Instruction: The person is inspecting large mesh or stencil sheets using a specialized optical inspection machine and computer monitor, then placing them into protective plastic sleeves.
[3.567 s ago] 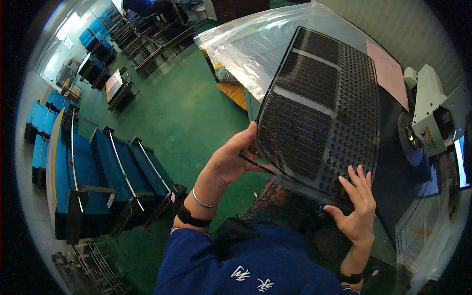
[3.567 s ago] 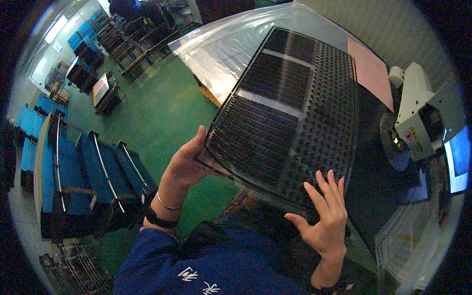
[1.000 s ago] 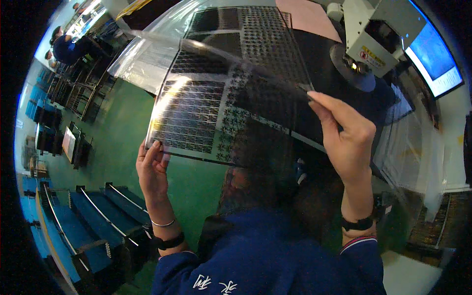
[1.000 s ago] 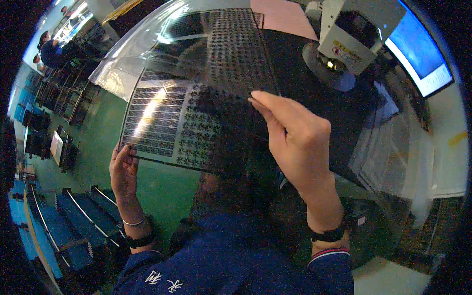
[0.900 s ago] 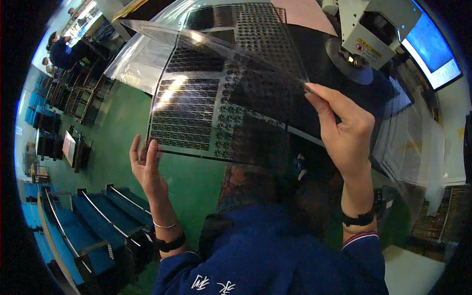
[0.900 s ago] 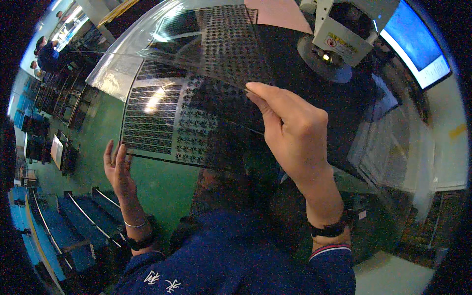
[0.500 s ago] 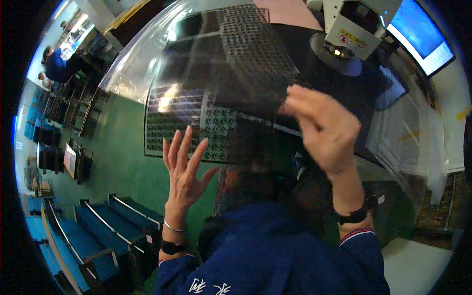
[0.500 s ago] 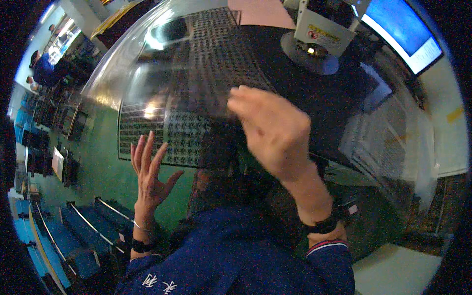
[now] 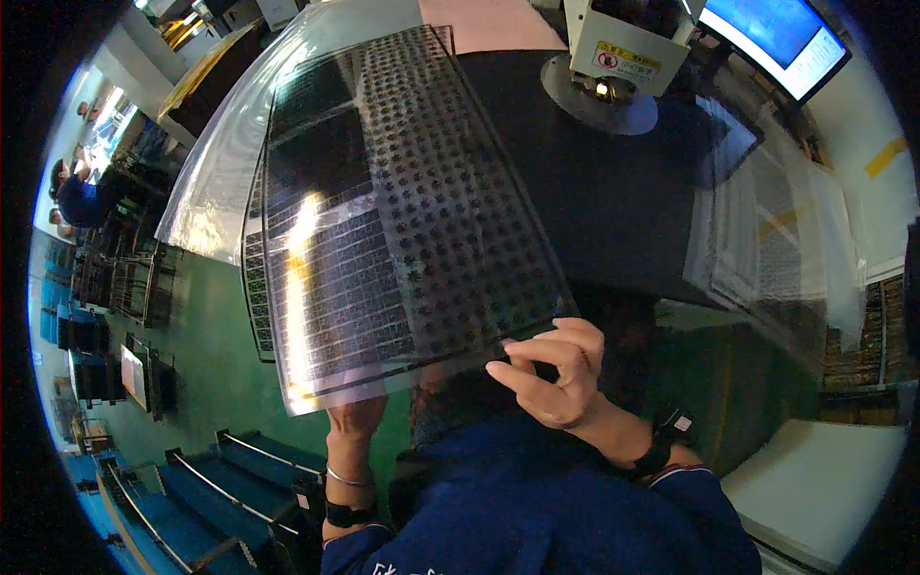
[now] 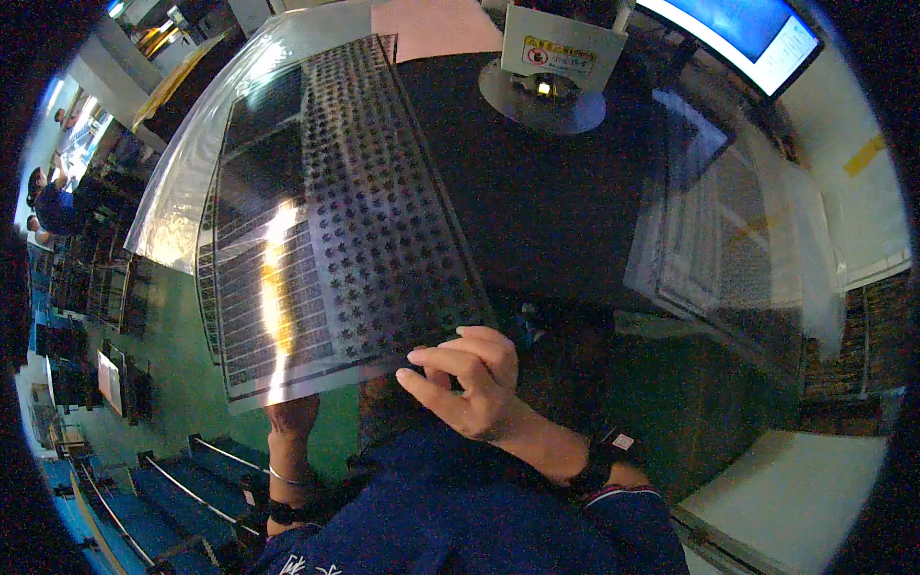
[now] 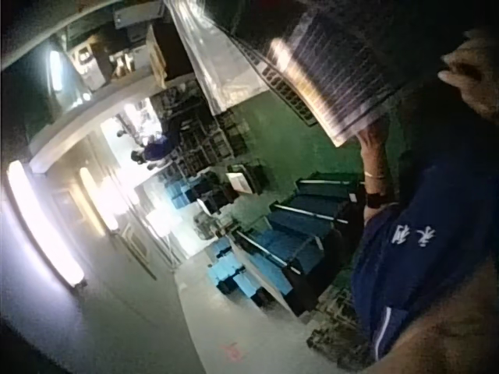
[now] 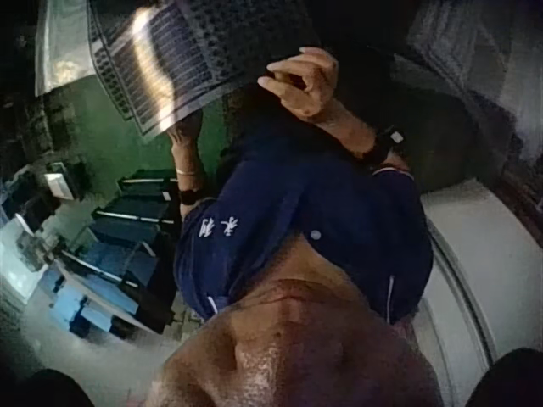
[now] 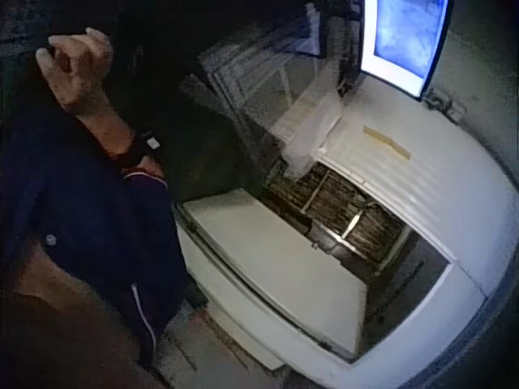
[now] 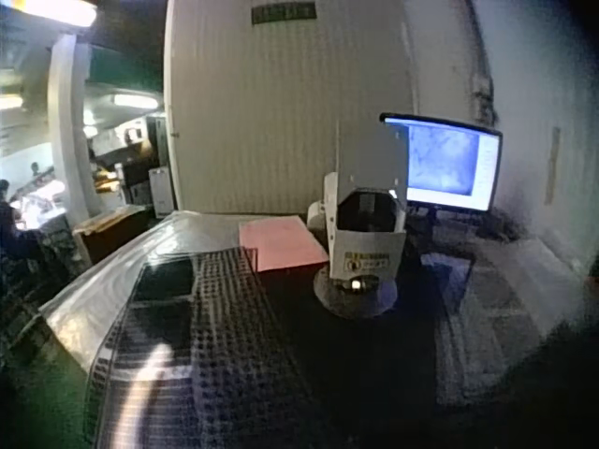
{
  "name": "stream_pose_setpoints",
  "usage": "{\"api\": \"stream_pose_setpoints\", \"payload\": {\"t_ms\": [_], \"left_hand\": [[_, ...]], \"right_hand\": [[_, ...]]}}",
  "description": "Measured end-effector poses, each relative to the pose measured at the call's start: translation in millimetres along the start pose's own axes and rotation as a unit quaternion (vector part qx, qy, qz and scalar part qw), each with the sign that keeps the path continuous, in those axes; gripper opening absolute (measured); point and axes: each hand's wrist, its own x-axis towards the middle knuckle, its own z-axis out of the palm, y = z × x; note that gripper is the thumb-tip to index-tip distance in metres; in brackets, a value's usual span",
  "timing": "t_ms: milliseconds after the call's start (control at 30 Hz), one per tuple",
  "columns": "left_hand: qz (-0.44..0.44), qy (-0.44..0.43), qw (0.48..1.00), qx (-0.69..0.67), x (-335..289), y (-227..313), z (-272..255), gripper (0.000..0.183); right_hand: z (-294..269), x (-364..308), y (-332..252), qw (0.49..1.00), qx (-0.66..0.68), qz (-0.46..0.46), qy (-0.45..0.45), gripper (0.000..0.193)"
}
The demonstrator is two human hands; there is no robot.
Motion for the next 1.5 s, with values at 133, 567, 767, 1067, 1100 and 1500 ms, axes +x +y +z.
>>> {"api": "stream_pose_setpoints", "payload": {"t_ms": [133,567,767,1067,1100,1500], "left_hand": [[0.027,-0.026,0.999,0.01,-14,-12,6,0.026],[0.055,0.065,0.996,0.039,64,-1,-54,0.019],[-0.099,0.164,0.979,-0.071,52,-61,-83,0.013],[-0.138,0.47,0.864,-0.118,45,-142,-193,0.017],[-0.134,0.506,0.852,0.007,55,-130,-212,0.018],[0.158,0.24,0.953,0.097,134,10,-101,0.016]], "right_hand": [[2,-9,5,0.999,-0.034,0.012,0.028,0.039],[-12,65,39,0.996,0.033,0.078,-0.042,0.026],[-37,71,51,0.969,0.087,0.217,0.08,0.019],[-52,56,56,0.997,0.028,0.052,0.056,0.022],[-47,54,56,0.999,0.027,0.019,0.029,0.023],[-16,33,38,0.993,-0.004,0.045,-0.111,0.037]]}}
